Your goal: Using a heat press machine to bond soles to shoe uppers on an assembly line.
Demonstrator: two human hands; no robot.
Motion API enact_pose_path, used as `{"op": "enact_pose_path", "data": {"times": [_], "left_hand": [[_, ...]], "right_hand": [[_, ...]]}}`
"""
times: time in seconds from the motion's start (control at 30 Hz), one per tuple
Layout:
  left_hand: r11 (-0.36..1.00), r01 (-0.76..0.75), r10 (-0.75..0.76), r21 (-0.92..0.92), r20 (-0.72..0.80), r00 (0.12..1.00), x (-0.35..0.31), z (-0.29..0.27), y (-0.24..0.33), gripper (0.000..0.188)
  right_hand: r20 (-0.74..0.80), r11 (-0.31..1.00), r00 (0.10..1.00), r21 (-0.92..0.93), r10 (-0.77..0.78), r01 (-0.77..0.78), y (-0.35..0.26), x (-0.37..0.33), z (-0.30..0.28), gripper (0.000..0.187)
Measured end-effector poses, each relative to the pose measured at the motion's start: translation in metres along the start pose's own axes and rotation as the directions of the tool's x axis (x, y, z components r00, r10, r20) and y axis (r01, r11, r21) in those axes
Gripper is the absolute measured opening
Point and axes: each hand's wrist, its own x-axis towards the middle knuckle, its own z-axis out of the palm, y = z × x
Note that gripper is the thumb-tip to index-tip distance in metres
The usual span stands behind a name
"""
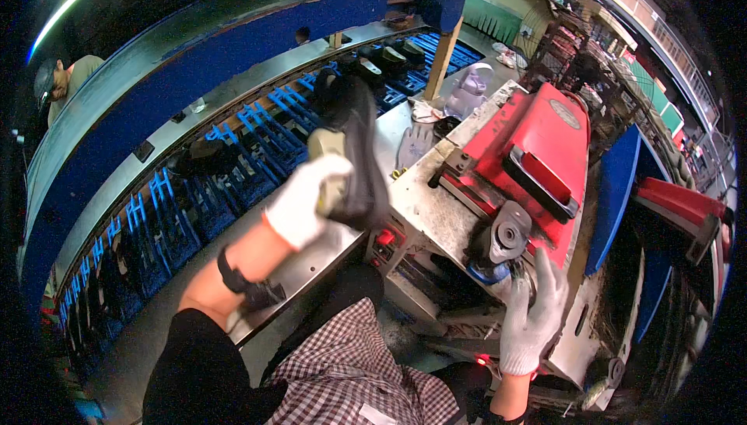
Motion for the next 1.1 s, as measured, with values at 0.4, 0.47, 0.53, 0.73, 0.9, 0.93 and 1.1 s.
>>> {"op": "enact_pose_path", "data": {"times": [0.4, 0.47, 0.53, 0.73, 0.9, 0.93, 1.1], "left_hand": [[0.415, -0.081, 0.677, 0.906, -0.248, 0.693, 0.256, -0.228, 0.081, 0.077], [0.416, 0.113, 0.499, 0.902, -0.331, 0.801, 0.258, -0.254, 0.063, 0.091], [0.358, 0.137, 0.558, 0.923, -0.330, 0.762, 0.255, -0.257, 0.049, 0.088], [0.158, 0.291, 0.737, 0.944, -0.309, 0.602, 0.183, -0.215, 0.063, 0.083], [0.643, 0.381, 0.689, 0.664, -0.719, 0.090, 0.133, -0.269, 0.106, 0.114], [0.876, 0.211, 0.445, 0.434, -0.896, -0.003, 0.131, -0.308, 0.113, 0.127], [0.956, 0.177, 0.206, 0.232, -0.966, 0.154, 0.163, -0.324, 0.105, 0.124]], "right_hand": [[-0.035, 0.994, 0.996, 0.078, 0.077, -0.074, 0.037, -0.014, 0.023, 0.029], [-0.023, 0.995, 0.997, 0.074, 0.072, -0.071, 0.043, -0.014, 0.024, 0.028], [-0.012, 0.995, 0.997, 0.074, 0.074, -0.073, 0.047, -0.015, 0.026, 0.027], [-0.068, 0.994, 0.992, -0.001, 0.106, -0.107, 0.042, -0.016, 0.024, 0.027], [-0.125, 0.977, 0.979, 0.155, 0.164, -0.144, 0.030, -0.011, 0.026, 0.027], [-0.100, 0.986, 0.990, 0.141, 0.101, -0.086, 0.032, -0.009, 0.030, 0.026], [0.021, 0.996, 0.997, 0.054, 0.068, -0.069, 0.017, 0.001, 0.010, 0.026]]}}
